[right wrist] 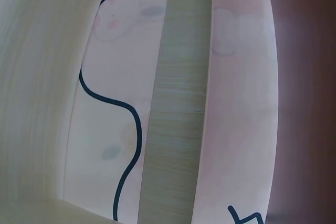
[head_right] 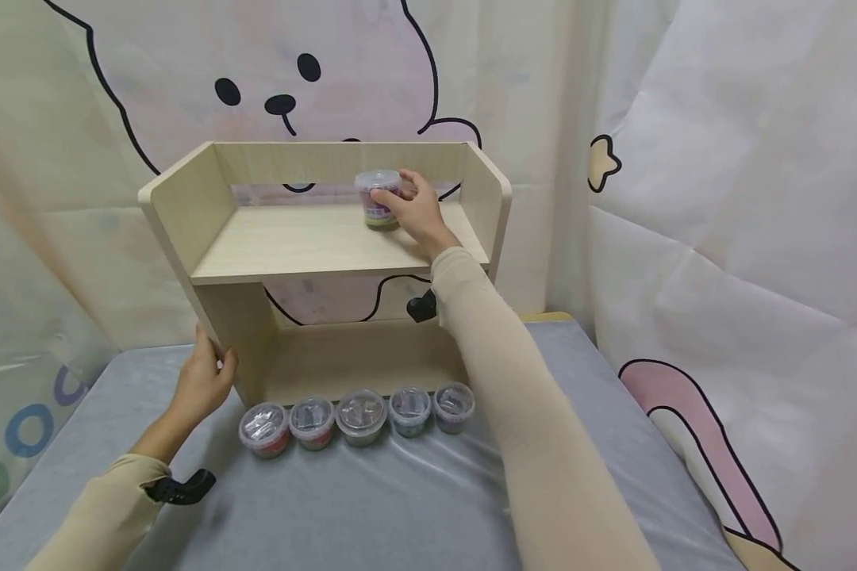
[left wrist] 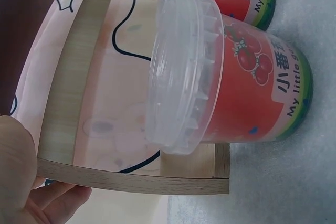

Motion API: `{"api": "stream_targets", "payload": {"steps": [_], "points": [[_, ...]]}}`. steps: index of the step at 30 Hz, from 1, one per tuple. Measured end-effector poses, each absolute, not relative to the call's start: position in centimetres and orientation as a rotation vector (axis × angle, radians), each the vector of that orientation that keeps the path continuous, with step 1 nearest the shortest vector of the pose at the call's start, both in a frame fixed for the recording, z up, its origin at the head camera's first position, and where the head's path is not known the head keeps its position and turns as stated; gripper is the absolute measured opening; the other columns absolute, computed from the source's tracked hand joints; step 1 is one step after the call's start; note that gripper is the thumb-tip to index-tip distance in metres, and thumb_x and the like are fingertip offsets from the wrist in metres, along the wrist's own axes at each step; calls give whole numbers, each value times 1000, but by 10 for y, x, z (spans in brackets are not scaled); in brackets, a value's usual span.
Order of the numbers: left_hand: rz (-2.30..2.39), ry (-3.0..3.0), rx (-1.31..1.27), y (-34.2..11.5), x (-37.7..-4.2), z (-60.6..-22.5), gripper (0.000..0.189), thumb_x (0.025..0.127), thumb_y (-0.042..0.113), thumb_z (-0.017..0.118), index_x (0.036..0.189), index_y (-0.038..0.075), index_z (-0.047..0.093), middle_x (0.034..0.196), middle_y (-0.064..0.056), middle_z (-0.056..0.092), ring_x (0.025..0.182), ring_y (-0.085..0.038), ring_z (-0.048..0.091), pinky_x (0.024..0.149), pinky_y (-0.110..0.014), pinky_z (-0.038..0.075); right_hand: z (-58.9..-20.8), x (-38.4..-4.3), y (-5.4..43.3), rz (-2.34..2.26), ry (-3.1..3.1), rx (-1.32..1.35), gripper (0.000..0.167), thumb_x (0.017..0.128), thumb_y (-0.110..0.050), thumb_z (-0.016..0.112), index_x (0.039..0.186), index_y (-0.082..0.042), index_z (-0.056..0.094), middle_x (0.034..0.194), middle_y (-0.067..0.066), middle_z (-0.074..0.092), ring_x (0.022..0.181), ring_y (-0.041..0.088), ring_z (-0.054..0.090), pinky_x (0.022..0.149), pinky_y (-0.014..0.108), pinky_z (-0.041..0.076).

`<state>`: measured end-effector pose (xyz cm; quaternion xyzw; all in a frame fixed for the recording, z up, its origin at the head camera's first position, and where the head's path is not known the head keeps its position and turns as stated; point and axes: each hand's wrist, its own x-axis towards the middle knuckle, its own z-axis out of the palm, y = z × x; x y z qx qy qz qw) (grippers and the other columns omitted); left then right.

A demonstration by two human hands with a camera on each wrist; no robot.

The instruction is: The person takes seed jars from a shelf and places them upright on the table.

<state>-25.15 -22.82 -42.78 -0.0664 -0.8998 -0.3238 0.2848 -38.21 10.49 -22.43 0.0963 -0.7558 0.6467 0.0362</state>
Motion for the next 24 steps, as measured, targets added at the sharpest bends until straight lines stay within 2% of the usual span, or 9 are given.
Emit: {"api": "stream_targets", "payload": {"steps": [7,13,19,24], "points": [[-864,-2421,-185,-229,-248,-431,63,95,5,56,149,-3,25,71,-20,60,57,-31,55,56,-52,43,-227,-381,117,2236,-2242,369,61,100,-21,63,155,-14,37,153,13,48,139,27,51,115,40,43],[-859,-2400,-192,-228,-252,-432,64,94,3,56,150,-3,24,70,-19,59,57,-30,53,55,-48,43,-219,-371,128,2329,-2223,471,60,101,-17,61,154,-13,34,155,14,44,142,28,48,118,41,39],[-867,-2388,-179,-230,-255,-429,64,94,3,56,149,-1,24,73,-23,60,59,-34,55,58,-54,43,-208,-355,131,2351,-2260,569,60,101,-13,59,154,-12,32,159,14,37,147,29,40,121,43,35],[-867,-2382,-194,-229,-254,-430,67,93,1,57,151,-1,23,71,-21,60,58,-32,54,58,-54,43,-207,-344,135,2300,-2294,645,59,101,-9,54,155,-9,30,159,17,36,146,30,40,121,46,35]]}}
